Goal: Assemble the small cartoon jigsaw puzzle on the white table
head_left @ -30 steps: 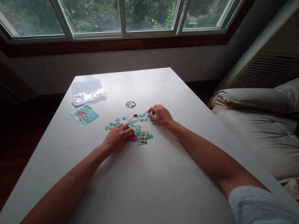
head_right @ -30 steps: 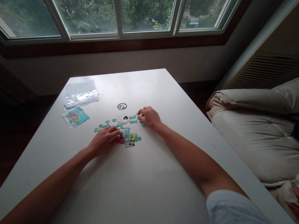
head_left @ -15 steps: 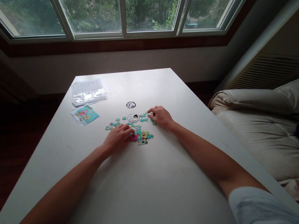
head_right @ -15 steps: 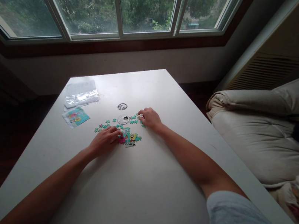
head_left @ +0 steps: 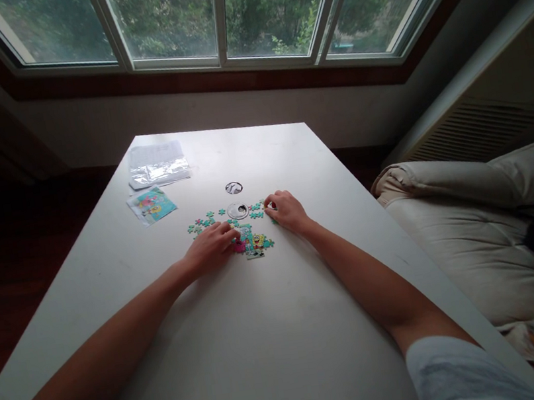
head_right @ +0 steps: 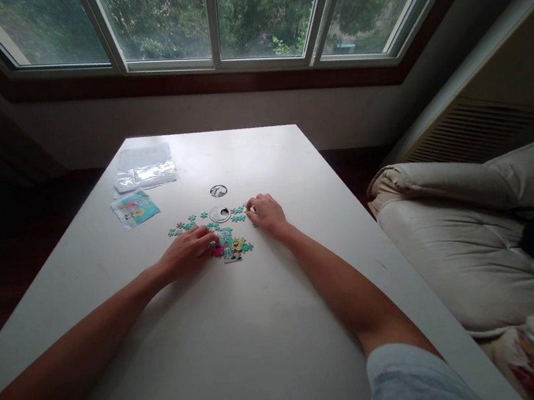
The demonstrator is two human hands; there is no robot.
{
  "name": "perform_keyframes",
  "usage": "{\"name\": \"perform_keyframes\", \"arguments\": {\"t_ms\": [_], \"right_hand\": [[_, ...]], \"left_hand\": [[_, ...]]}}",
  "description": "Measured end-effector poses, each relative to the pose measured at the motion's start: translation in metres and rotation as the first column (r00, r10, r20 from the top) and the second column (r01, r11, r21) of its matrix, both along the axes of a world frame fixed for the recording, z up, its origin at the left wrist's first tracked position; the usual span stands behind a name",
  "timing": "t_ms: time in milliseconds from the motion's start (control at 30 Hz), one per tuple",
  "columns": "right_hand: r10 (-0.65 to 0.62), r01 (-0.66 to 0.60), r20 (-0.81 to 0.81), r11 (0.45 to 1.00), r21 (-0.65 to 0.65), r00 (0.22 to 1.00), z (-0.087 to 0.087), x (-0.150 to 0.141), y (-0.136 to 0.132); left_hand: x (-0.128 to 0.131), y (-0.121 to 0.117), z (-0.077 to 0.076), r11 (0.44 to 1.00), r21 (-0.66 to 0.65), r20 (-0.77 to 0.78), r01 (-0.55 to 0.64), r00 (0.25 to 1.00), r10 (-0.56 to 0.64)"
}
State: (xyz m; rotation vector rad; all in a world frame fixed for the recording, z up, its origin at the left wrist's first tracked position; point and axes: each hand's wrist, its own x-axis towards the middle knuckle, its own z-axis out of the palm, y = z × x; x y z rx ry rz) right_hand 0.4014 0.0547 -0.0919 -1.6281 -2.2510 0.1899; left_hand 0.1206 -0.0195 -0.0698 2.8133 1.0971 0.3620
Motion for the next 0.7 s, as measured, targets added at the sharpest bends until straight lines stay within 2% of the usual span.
{"name": "perform_keyframes", "arguments": {"t_ms": [700], "right_hand": [[-0.001,0.001,0.023,1.000,0.003,1.000,-0.0001,-0.0028,0.0016]], "left_hand": [[-0.0014,-0.0014,-0.0010,1.000,0.014,0.007,-0.003,1.000,0.003]]}}
